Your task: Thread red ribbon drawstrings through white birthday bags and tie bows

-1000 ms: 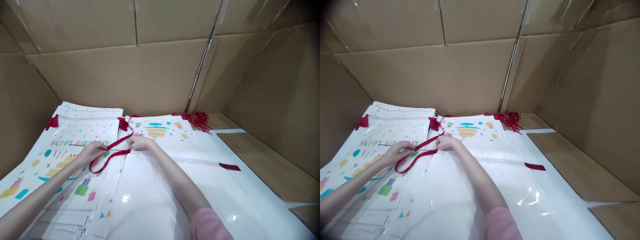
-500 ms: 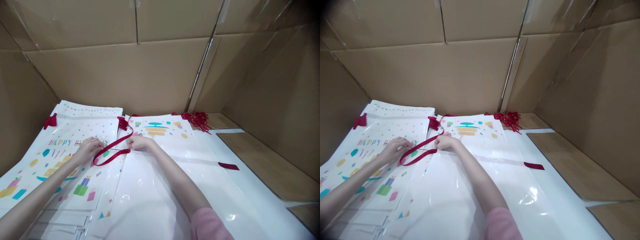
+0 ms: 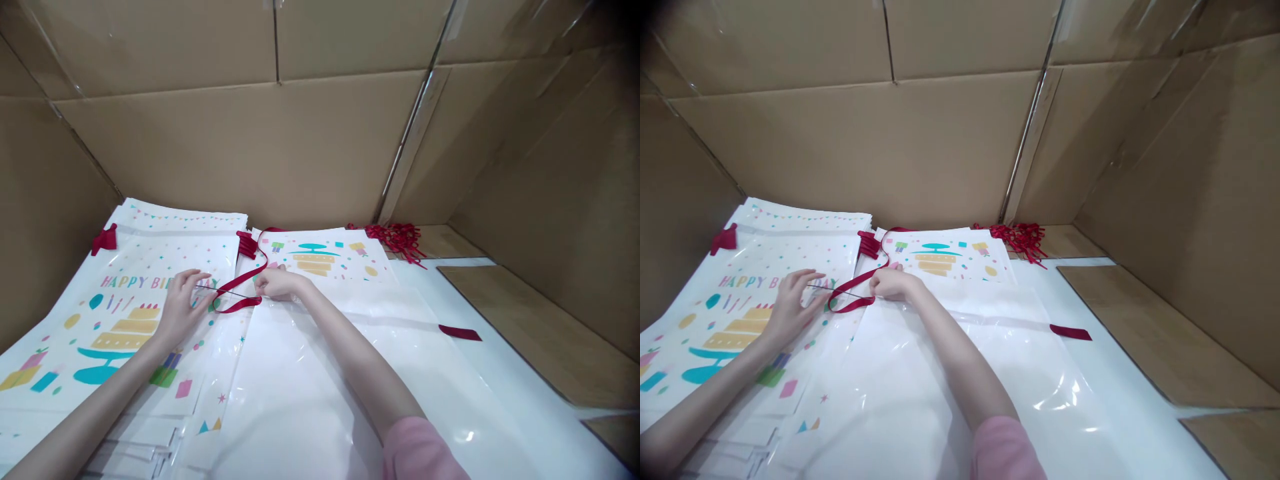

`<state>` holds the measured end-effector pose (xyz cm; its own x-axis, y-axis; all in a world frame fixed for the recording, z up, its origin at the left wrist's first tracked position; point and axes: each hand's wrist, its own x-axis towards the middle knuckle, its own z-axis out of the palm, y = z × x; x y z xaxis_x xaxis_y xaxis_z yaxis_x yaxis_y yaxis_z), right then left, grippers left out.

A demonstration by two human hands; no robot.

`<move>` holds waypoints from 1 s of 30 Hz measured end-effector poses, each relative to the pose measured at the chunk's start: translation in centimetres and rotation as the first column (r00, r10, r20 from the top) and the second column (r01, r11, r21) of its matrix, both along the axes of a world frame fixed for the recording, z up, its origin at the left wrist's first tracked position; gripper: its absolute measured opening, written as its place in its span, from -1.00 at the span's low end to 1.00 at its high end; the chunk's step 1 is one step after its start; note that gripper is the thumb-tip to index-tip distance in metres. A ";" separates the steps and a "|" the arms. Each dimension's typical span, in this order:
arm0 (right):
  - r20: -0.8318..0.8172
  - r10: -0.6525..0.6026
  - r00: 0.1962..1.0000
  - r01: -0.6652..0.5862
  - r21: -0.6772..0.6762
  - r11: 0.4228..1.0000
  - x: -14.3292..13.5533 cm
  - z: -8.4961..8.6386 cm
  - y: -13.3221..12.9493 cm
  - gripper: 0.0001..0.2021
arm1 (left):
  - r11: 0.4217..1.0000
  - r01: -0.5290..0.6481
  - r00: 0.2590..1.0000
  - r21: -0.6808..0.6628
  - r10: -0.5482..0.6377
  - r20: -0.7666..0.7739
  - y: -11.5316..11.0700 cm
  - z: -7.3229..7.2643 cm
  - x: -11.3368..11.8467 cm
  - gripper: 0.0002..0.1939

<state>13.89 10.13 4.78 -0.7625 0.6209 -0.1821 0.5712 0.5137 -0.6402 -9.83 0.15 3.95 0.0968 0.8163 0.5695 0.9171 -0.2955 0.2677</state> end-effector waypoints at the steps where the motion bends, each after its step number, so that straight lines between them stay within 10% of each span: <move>1: -0.001 0.000 1.000 0.000 -0.004 1.000 0.0 0.0 0.0 -0.90 | 0.999 -0.050 0.997 -0.006 0.051 0.052 -0.2 -0.1 -0.9 -0.61; 8: 0.002 0.002 1.000 -0.002 -0.013 1.000 0.1 0.3 0.0 -0.90 | 0.981 -0.115 0.926 -0.156 0.162 0.340 -1.6 -0.2 -2.2 -0.60; 13: 0.011 -0.005 1.000 0.005 -0.003 1.000 0.1 0.5 0.0 -0.89 | 0.970 -0.184 0.940 -0.158 0.221 0.261 -2.3 0.4 -1.0 -0.63; 21: 0.000 -0.013 1.000 0.013 0.012 1.000 0.1 0.5 -0.1 -0.88 | 0.983 0.106 0.994 -0.148 -0.100 0.049 -3.4 -0.4 4.4 -0.65; 30: -0.003 -0.001 1.000 0.001 0.008 1.000 0.1 1.0 -0.9 -0.85 | 0.817 0.486 0.813 -0.310 -0.553 -0.184 -5.0 -0.2 12.2 -0.68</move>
